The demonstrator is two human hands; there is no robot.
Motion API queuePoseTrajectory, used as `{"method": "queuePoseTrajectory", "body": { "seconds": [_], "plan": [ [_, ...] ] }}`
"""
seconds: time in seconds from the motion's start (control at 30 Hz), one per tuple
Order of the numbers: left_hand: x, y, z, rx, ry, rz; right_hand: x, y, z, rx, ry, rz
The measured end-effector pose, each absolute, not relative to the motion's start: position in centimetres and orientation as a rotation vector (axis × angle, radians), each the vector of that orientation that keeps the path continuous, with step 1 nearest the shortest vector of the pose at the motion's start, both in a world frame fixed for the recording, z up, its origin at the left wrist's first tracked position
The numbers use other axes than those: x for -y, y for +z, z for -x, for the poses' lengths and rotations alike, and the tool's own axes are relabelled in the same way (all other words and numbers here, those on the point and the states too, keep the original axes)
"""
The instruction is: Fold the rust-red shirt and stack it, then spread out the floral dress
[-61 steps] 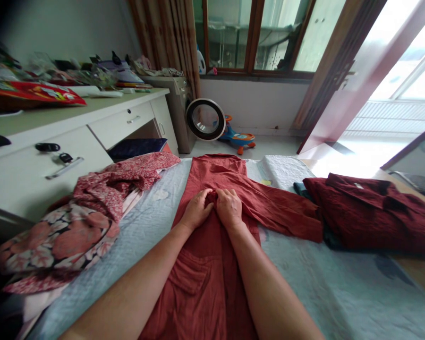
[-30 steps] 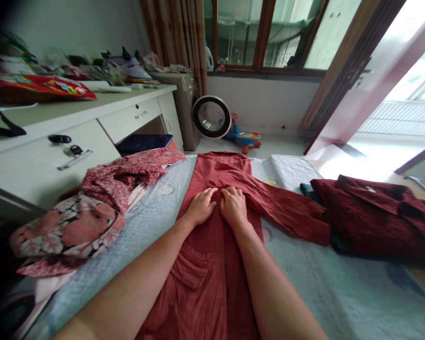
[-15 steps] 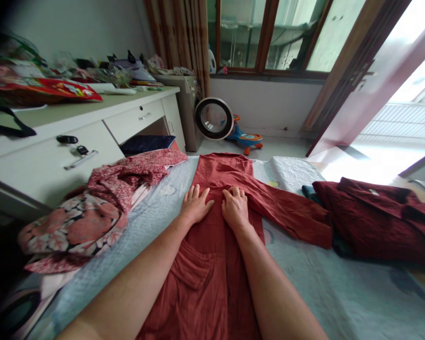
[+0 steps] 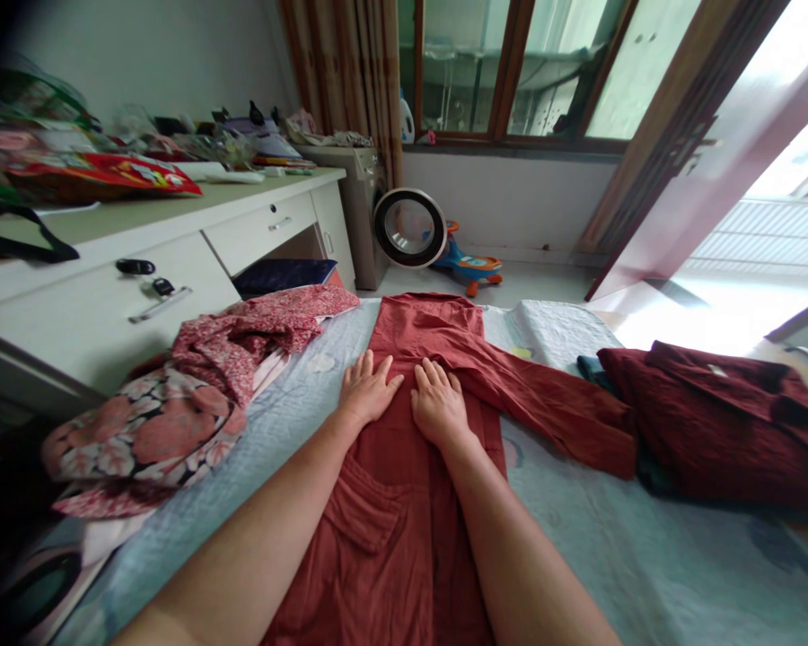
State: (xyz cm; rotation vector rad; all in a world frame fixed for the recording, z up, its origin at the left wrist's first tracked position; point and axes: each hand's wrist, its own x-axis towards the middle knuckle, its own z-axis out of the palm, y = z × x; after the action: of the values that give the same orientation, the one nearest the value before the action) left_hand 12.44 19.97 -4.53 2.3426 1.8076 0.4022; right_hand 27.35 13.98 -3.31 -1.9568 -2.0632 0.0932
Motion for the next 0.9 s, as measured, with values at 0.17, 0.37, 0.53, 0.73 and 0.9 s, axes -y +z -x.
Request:
{"method": "queuePoseTrajectory", "body": {
  "seconds": [0.17,0.37,0.53,0.73,0.9],
  "plan": [
    [-19.9,-4.8,-12.4,-1.825,0.447,-2.339,-13.8,-3.7,-27.3,2.037,0.026,2.057],
    [-19.8,-5.1,-12.5,-1.838,0.48,-2.345,-13.9,-4.0,-27.4,2.003,-0.003,2.089],
    [-20.2,-4.5,-12.7,-1.845,0.419,-2.303,-13.9,-3.9,-27.3,1.995,0.011,2.084],
    [-23.1,-3.3,-12.4,-1.734,0.485,-2.507,-13.5,-2.5,-27.0,1.915,-0.048,2.031],
    [-26.2,-4.3,-12.3,-1.454,0.395,-2.665,-13.5,-2.1,-26.9,2.034,-0.057,1.74]
  ]
}}
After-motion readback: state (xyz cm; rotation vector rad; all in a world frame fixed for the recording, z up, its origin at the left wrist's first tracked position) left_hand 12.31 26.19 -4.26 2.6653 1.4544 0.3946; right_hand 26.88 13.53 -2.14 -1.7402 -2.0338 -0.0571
